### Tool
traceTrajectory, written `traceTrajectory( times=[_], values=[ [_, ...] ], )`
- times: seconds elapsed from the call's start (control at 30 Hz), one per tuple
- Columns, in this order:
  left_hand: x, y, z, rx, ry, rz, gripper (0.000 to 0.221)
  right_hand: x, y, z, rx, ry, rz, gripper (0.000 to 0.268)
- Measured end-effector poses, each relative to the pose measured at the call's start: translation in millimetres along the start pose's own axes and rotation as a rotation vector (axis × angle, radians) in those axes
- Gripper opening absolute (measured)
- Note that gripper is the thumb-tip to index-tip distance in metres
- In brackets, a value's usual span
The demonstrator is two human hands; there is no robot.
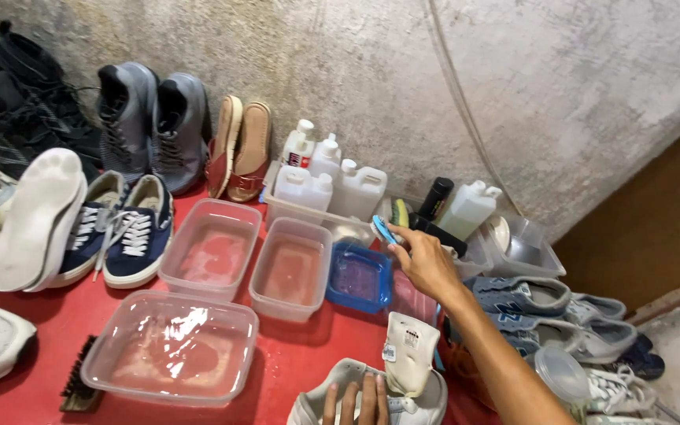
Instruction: Cleaning a white sneaker using a toothbrush and cleaning solution at a workstation
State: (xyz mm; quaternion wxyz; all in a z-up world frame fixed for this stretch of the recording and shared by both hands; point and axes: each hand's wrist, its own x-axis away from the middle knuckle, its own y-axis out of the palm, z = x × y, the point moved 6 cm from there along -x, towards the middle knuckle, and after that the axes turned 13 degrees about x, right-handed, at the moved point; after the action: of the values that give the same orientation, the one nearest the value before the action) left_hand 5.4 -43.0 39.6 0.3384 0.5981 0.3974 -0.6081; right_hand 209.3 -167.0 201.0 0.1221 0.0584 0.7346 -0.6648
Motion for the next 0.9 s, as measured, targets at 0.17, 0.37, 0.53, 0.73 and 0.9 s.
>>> traceTrajectory(
  times=[0.17,0.37,0.53,0.73,0.9],
  values=[
    [-20.2,-13.4,-1.5,0.094,-0.044,0.014,0.02,39.5,12.2,47.3,-0.06,0.0,0.055,0.03],
    [-43.3,-15.7,-21.0,0.294,0.089,-0.188,0.021,124.2,3.1,80.2,-0.135,0.269,0.06,0.034],
    [-30.5,5.5,-13.2,0.358,0.028,-0.359,0.016,186.8,60.1,119.1,-0.095,0.369,-0.001,0.03],
    [-53.4,33.8,0.3,0.301,0.023,-0.682,0.02,213.3,73.1,123.5,-0.018,0.38,-0.038,0.032],
    [-33.8,54.1,-2.3,0.411,0.04,-0.847,0.057,217.1,68.2,109.5,0.036,0.197,0.092,0.043]
  ],
)
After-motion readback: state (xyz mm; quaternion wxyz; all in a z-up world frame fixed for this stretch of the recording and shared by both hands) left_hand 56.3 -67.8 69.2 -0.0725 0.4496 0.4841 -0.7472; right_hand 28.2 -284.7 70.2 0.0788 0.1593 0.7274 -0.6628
